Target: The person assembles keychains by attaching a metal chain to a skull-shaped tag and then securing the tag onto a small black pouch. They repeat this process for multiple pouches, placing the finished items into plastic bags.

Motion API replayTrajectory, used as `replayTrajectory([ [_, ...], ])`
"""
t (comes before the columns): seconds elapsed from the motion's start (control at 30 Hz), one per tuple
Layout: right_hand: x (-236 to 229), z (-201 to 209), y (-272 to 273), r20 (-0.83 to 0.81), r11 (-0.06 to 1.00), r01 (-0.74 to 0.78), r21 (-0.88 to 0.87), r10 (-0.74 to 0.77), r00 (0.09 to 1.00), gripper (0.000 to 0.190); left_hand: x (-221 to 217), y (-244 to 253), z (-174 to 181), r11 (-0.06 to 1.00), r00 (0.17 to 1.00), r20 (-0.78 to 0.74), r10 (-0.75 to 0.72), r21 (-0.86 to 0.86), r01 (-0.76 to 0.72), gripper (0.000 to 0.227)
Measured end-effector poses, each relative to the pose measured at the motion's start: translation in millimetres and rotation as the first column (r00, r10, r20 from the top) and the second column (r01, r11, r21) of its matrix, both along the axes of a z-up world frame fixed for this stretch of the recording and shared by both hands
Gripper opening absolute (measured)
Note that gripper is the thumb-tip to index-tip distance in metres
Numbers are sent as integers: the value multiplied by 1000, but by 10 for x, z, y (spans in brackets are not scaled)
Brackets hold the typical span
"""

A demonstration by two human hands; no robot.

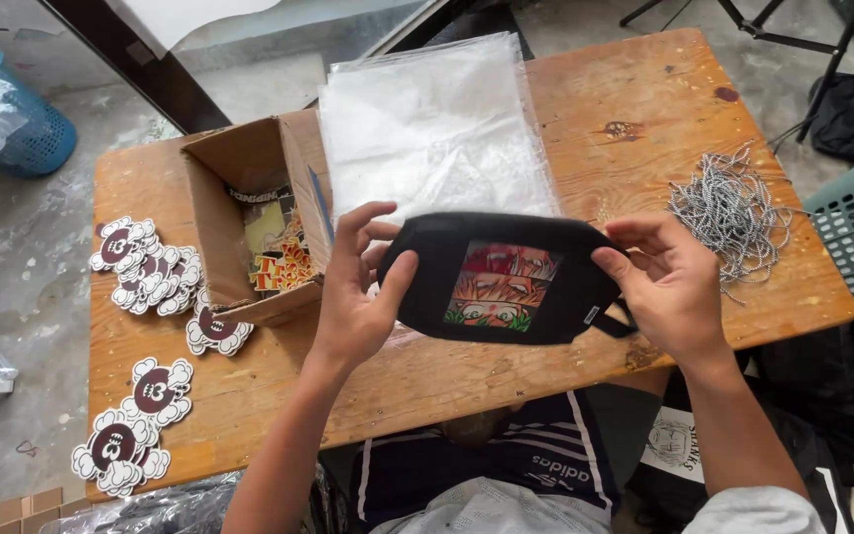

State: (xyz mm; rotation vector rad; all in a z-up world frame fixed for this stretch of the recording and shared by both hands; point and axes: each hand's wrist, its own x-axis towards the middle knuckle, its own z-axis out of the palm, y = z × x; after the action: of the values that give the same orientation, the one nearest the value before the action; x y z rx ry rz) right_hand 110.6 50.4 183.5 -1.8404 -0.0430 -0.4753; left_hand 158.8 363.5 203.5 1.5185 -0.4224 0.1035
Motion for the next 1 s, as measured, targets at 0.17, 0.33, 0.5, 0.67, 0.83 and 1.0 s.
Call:
replayTrajectory([
  [0.17,-47,54,92,103,990,69,-124,-56,993,10,94,-130,35,955,931,322,170,181,-237,19],
  [0.33,-99,9,62,139,985,106,-134,-87,986,10,80,-194,53,929,864,471,177,209,-305,13],
  [0.5,-106,-138,-33,262,876,233,-422,-128,957,19,71,-170,-34,853,852,523,38,428,-300,12],
  [0.67,-119,-11,-67,182,651,154,-743,-25,983,10,46,-147,257,755,862,492,-125,611,-239,15],
  [0.83,-115,28,-85,87,579,67,-812,6,996,15,159,-132,292,725,815,552,-176,633,-272,18],
  [1.0,7,64,15,-44,643,-97,-760,97,994,19,521,-147,460,580,927,346,-143,788,-205,22],
])
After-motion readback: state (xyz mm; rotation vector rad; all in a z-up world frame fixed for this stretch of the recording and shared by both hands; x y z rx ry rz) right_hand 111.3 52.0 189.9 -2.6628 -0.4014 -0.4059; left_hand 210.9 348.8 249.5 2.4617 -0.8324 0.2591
